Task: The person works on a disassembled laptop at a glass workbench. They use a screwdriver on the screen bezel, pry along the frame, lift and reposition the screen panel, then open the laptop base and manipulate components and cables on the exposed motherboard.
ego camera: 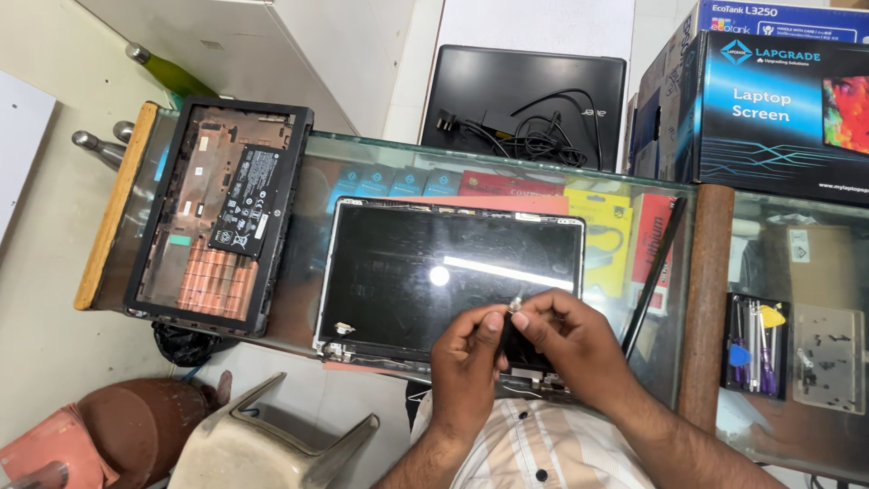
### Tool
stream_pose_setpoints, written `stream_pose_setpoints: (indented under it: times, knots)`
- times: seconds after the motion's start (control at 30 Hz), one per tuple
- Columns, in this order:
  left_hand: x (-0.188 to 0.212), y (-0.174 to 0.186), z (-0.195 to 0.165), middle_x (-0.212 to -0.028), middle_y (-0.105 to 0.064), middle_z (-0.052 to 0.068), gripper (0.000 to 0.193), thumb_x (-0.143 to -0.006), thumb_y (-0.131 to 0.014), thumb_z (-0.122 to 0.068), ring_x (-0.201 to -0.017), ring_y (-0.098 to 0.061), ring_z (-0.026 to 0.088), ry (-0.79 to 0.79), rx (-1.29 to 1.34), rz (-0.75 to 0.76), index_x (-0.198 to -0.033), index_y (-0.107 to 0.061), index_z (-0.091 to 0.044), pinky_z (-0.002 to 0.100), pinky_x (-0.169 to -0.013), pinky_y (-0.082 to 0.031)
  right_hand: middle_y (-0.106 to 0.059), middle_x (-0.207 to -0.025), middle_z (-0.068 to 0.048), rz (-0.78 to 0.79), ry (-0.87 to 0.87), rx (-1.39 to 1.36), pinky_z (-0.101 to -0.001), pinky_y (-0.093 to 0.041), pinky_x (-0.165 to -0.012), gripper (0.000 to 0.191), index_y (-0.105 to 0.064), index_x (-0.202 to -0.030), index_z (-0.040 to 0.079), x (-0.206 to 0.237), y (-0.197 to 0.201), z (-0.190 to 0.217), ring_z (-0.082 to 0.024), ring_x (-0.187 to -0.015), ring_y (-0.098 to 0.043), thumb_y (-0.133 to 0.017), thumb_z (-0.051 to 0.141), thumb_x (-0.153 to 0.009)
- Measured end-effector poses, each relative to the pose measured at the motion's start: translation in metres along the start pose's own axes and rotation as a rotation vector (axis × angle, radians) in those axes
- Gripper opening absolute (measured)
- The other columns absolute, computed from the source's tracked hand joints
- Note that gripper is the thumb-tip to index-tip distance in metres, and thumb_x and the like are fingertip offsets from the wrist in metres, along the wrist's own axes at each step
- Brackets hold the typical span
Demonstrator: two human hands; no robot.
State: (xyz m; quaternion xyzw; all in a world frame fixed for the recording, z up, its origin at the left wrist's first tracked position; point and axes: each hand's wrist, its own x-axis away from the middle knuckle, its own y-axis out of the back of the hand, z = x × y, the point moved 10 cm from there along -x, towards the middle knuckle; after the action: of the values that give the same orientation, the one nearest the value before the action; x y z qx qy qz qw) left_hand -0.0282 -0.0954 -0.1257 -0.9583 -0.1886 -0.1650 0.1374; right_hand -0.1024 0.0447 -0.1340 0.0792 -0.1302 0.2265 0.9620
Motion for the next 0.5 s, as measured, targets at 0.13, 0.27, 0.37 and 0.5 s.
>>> stream_pose_setpoints:
  times: [0.13, 0.27, 0.37, 0.5]
  knots:
    - [-0.005, 0.015, -0.016, -0.075, -0.064, -0.001, 0.031, -0.102, -0.065, -0.030, -0.059, -0.053, 0.003, -0.053, -0.072, 0.086, -0.110, -0.075, -0.001, 0.020, -0.052, -0.043, -0.061, -0.068, 0.000, 0.056, -0.062, -0.098, -0.0251, -0.043, -0.055, 0.028, -0.069, -0.086, -0.001, -0.011, -0.017, -0.011, -0.008, -0.062, -0.053, -0.072, 0.024, -0.099]
    - [-0.016, 0.042, -0.025, -0.068, -0.062, 0.000, 0.031, -0.100, -0.068, -0.029, -0.052, -0.050, 0.004, 0.027, -0.061, 0.170, -0.107, -0.076, 0.000, 0.021, -0.046, -0.038, -0.068, -0.080, -0.003, 0.102, -0.004, -0.118, -0.0252, -0.048, -0.060, 0.023, -0.077, -0.095, -0.001, -0.011, -0.036, 0.008, -0.008, -0.069, -0.058, -0.072, 0.022, -0.095]
    - [-0.025, 0.058, -0.031, -0.067, -0.063, 0.001, 0.030, -0.099, -0.068, -0.028, -0.049, -0.049, 0.004, 0.109, 0.052, 0.234, -0.106, -0.075, 0.000, 0.022, -0.043, -0.037, -0.072, -0.093, -0.007, 0.162, 0.053, -0.204, -0.0262, -0.052, -0.068, 0.025, -0.078, -0.106, -0.001, -0.013, -0.059, 0.027, -0.012, -0.076, -0.063, -0.071, 0.020, -0.093]
    - [-0.039, 0.082, -0.049, -0.070, -0.067, 0.000, 0.029, -0.098, -0.069, -0.027, -0.047, -0.048, 0.004, 0.145, 0.032, 0.261, -0.105, -0.076, 0.000, 0.022, -0.041, -0.035, -0.070, -0.108, -0.013, 0.097, 0.253, -0.295, -0.0331, -0.052, -0.090, 0.025, -0.075, -0.111, -0.004, -0.021, -0.072, 0.062, -0.021, -0.099, -0.065, -0.065, 0.017, -0.103]
